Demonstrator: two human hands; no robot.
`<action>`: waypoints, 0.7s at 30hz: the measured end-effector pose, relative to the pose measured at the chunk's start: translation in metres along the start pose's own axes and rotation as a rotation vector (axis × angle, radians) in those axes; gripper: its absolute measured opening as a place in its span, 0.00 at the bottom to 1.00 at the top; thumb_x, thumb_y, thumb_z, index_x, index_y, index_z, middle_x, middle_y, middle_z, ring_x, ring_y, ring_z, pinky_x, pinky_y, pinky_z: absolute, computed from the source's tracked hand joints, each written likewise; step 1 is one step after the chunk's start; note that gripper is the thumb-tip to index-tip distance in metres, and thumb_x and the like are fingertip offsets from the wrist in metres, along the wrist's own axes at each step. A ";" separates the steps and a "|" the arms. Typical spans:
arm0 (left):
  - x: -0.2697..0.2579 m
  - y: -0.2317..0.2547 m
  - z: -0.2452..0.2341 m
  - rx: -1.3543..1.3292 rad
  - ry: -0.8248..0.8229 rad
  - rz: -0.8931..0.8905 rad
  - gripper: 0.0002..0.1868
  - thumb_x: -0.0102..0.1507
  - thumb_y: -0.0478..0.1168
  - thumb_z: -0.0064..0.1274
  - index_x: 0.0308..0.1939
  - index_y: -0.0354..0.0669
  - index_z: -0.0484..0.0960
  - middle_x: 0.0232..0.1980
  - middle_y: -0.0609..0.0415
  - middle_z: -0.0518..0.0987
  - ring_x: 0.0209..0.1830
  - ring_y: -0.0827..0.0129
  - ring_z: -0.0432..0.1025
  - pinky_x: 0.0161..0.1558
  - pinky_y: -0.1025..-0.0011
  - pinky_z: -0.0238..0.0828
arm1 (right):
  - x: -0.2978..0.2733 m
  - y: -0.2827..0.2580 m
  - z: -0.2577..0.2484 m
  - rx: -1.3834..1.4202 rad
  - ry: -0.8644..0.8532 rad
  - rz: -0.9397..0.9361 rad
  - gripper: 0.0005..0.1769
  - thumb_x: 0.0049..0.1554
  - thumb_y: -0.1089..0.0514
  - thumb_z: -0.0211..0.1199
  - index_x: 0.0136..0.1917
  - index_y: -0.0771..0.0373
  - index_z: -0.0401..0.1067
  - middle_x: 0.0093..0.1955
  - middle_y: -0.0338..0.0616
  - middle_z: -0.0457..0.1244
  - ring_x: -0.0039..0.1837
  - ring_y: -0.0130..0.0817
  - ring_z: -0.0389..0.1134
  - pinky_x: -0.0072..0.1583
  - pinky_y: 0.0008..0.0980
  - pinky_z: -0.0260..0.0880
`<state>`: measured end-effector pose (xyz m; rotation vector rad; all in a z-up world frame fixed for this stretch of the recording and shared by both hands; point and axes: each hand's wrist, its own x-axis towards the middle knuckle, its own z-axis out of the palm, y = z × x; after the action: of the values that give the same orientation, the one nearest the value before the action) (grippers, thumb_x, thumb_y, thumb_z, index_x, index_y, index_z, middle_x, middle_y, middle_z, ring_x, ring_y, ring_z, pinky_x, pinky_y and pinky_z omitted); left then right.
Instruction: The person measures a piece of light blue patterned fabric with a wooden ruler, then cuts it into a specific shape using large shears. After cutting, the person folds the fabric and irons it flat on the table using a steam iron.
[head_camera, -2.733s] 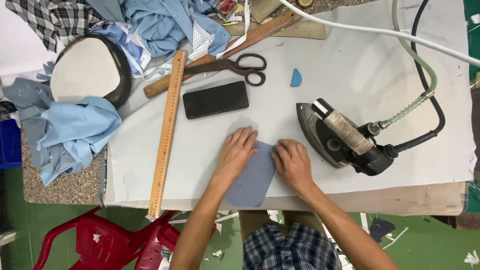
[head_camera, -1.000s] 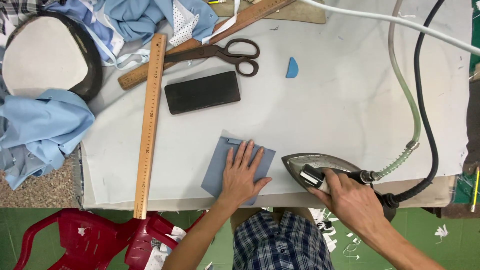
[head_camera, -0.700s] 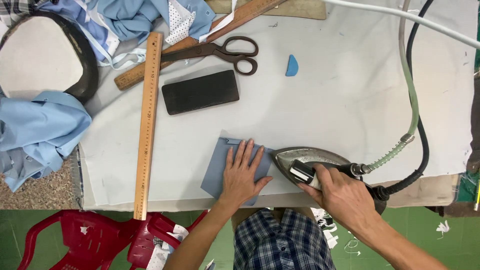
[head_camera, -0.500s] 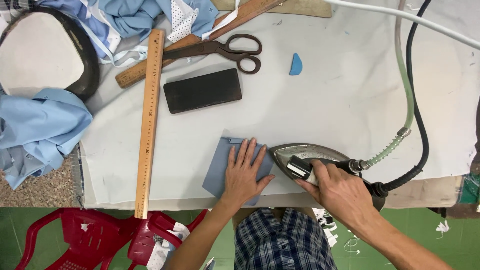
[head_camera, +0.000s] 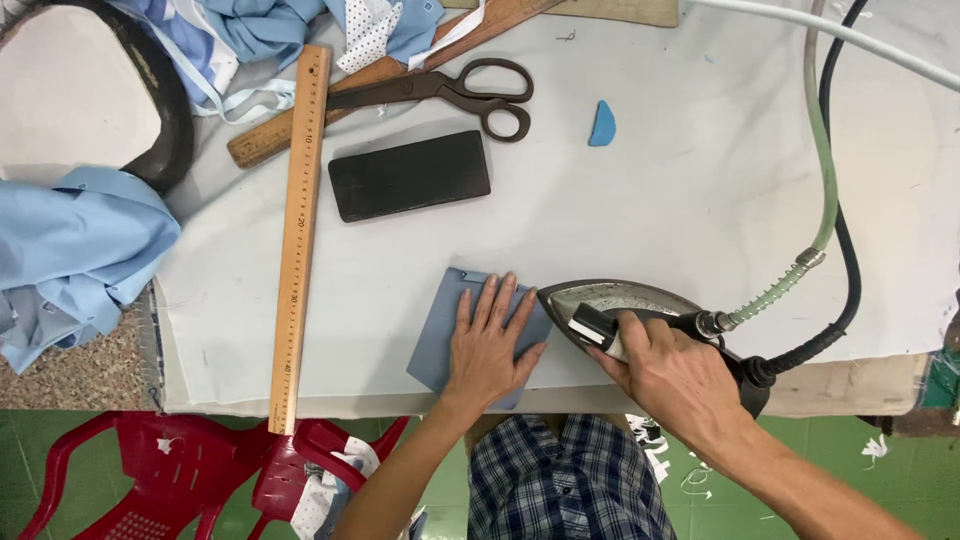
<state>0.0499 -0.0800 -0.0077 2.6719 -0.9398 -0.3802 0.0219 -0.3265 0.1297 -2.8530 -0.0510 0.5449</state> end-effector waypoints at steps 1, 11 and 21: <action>0.000 -0.003 -0.002 -0.001 -0.001 -0.001 0.39 0.68 0.67 0.41 0.79 0.55 0.63 0.83 0.46 0.55 0.84 0.51 0.47 0.79 0.44 0.35 | 0.003 0.000 0.000 0.001 -0.002 0.000 0.34 0.56 0.35 0.61 0.58 0.68 0.70 0.30 0.48 0.64 0.29 0.42 0.70 0.30 0.38 0.70; -0.002 -0.030 -0.016 -0.002 0.046 -0.056 0.41 0.65 0.69 0.44 0.78 0.57 0.65 0.82 0.49 0.57 0.83 0.49 0.48 0.79 0.43 0.34 | 0.014 -0.004 -0.006 -0.024 -0.025 -0.066 0.30 0.57 0.37 0.59 0.54 0.67 0.70 0.31 0.48 0.63 0.32 0.40 0.72 0.30 0.35 0.71; 0.001 -0.037 -0.015 -0.041 0.040 -0.045 0.43 0.63 0.72 0.45 0.77 0.56 0.65 0.82 0.48 0.56 0.83 0.49 0.45 0.78 0.42 0.33 | 0.018 -0.007 -0.006 -0.072 0.014 -0.092 0.30 0.56 0.36 0.61 0.52 0.67 0.71 0.30 0.46 0.63 0.33 0.38 0.71 0.32 0.34 0.71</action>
<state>0.0763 -0.0499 -0.0073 2.6570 -0.8530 -0.3509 0.0409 -0.3198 0.1300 -2.9068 -0.2023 0.5138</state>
